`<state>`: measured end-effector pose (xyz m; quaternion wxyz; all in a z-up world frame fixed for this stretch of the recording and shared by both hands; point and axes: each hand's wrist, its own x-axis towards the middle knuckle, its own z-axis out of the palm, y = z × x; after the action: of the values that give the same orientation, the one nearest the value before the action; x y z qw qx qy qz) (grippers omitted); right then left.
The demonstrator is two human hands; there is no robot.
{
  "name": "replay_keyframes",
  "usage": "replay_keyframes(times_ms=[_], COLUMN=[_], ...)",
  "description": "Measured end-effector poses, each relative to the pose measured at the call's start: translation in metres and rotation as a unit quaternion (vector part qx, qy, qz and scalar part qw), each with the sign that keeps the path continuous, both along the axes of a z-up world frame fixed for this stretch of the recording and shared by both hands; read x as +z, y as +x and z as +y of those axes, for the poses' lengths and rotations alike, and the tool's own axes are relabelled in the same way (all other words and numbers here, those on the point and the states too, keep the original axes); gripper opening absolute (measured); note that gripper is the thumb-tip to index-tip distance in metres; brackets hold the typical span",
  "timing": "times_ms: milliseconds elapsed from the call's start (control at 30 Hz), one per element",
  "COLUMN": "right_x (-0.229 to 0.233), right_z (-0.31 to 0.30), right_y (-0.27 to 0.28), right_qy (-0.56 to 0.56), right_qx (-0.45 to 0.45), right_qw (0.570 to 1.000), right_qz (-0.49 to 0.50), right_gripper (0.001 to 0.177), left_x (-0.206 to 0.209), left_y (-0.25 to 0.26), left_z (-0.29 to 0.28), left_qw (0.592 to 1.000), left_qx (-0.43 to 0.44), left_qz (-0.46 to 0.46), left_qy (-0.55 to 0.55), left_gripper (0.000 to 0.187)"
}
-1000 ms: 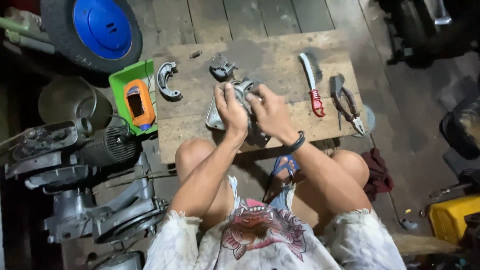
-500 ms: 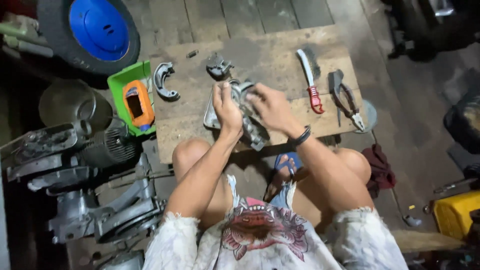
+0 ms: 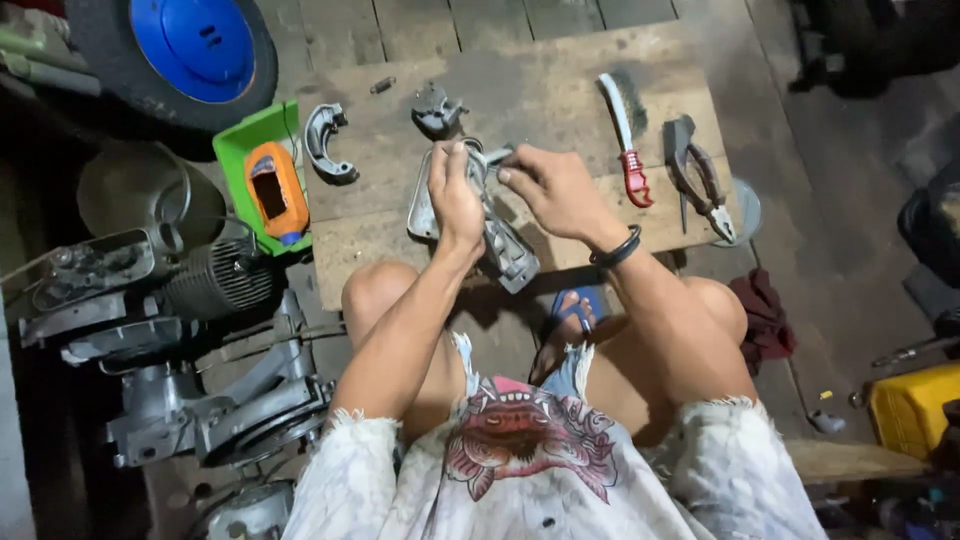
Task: The person sits on the floor and cleans a metal mechanical part using a small brush. They scrub the surface of the part thoroughly and then wipe it with a cloth.
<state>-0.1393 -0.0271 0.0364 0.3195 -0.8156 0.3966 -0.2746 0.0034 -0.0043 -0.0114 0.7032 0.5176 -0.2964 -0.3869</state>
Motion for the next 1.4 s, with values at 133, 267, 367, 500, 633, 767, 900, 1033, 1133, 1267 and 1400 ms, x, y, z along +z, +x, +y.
replay_keyframes(times_ms=[133,267,367,500,633,767,900,1033,1133,1267,1400], right_x=[0.004,-0.007,-0.002,-0.001,-0.008,-0.045,-0.05,-0.055,-0.052,-0.026,0.006], right_z=[-0.002,-0.013,-0.012,-0.004,0.013,0.007,0.008,-0.002,-0.003,-0.017,-0.052], right_y=[-0.014,-0.043,-0.058,-0.033,0.007,0.008,0.011,0.007,0.004,-0.021,-0.077], right_qy=[0.0,-0.036,-0.016,0.129,0.118,0.064,-0.003,0.022,0.051,0.123,0.192], right_qx=[0.007,-0.076,-0.158,-0.168,-0.128,-0.138,-0.164,-0.187,-0.191,-0.138,-0.198], right_qw=[0.999,0.996,0.987,0.96,0.937,0.909,0.904,0.872,0.839,0.856,0.876], right_qz=[0.036,0.039,-0.026,-0.185,-0.302,-0.387,-0.394,-0.451,-0.506,-0.483,-0.395], right_gripper=[0.014,0.012,0.011,0.02,0.023,0.024,0.026,0.025,0.023,0.027,0.017], left_x=[0.004,0.001,-0.014,0.016,0.024,0.019,0.03,0.042,0.017,0.008,0.019], left_y=[0.004,0.015,0.032,0.029,0.029,0.031,0.034,0.022,0.012,-0.001,-0.009], left_z=[0.003,-0.004,-0.008,0.004,0.012,0.011,0.019,0.028,0.034,0.043,0.057], left_qw=[1.0,0.995,0.987,0.969,0.943,0.935,0.938,0.961,0.977,0.961,0.947], left_qx=[0.002,-0.002,-0.013,-0.052,-0.104,-0.194,-0.212,-0.187,-0.197,-0.211,-0.2], left_qz=[0.009,0.099,0.15,0.213,0.274,0.271,0.256,0.183,0.072,-0.147,-0.222], left_qy=[0.004,0.032,0.061,0.11,0.159,0.121,0.096,0.092,0.03,-0.097,-0.119], left_gripper=[0.017,0.017,0.018,0.019,0.023,0.027,0.028,0.041,0.038,0.041,0.048])
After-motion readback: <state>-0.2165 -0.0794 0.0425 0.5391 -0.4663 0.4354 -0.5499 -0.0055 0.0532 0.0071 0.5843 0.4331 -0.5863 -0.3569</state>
